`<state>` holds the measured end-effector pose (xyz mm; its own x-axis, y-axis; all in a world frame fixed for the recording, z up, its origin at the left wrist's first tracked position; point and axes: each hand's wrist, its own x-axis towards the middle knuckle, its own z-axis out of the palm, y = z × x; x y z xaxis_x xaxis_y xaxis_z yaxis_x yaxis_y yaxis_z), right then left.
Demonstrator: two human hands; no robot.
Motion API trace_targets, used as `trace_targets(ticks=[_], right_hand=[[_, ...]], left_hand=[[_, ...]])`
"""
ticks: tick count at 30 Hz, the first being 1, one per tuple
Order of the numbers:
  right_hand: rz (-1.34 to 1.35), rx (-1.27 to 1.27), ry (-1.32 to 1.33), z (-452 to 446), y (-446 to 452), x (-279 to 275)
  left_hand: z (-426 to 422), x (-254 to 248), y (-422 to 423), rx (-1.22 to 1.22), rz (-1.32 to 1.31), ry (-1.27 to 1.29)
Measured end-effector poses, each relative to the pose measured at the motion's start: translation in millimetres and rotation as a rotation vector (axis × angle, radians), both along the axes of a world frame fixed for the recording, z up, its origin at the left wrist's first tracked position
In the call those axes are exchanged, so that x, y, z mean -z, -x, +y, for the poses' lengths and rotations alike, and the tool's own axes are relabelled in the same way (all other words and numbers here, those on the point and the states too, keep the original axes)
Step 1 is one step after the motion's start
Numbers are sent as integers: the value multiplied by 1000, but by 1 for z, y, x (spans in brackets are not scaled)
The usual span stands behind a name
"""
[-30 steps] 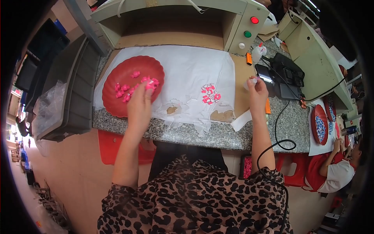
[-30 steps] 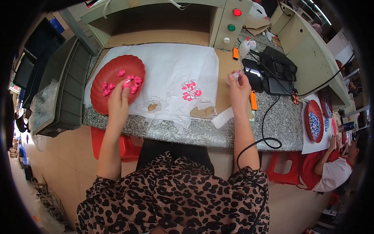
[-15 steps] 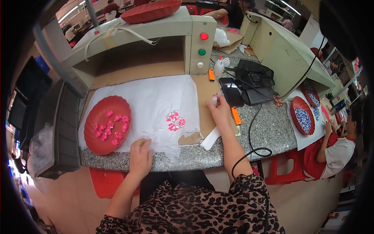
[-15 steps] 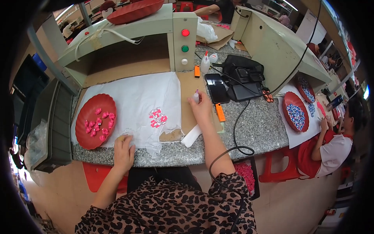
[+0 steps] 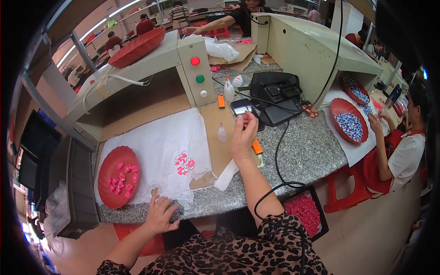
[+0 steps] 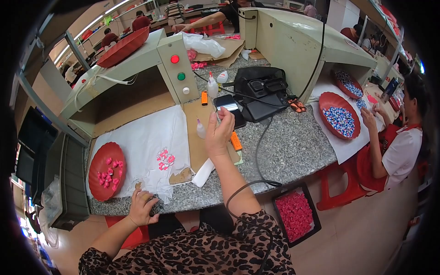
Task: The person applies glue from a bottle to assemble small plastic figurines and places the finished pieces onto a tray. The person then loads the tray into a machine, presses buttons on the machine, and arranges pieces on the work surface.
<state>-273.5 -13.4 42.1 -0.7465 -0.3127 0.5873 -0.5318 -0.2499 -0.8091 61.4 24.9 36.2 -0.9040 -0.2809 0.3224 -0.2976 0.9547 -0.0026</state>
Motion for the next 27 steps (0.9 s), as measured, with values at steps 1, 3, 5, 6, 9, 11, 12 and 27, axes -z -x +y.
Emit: trace_targets(ticks=[1, 3, 5, 6, 9, 11, 12, 27], right_hand=[[-5, 6, 12, 1, 0, -1], [74, 27, -13, 1, -3, -4], [82, 19, -10, 1, -5, -6], [108, 20, 5, 2, -6, -7], [149, 35, 39, 6, -8, -10], [110, 1, 17, 7, -10, -10], [113, 5, 20, 7, -11, -11], [-168, -199, 184, 20, -19, -26]], left_hand=[[1, 0, 1, 6, -5, 12], [1, 0, 2, 35, -40, 36], [0, 4, 2, 35, -61, 58], [0, 4, 3, 24, -77, 57], [0, 5, 4, 13, -110, 52], [-1, 3, 5, 5, -127, 43], [-1, 2, 6, 9, -138, 31], [-2, 1, 7, -12, -229, 1]])
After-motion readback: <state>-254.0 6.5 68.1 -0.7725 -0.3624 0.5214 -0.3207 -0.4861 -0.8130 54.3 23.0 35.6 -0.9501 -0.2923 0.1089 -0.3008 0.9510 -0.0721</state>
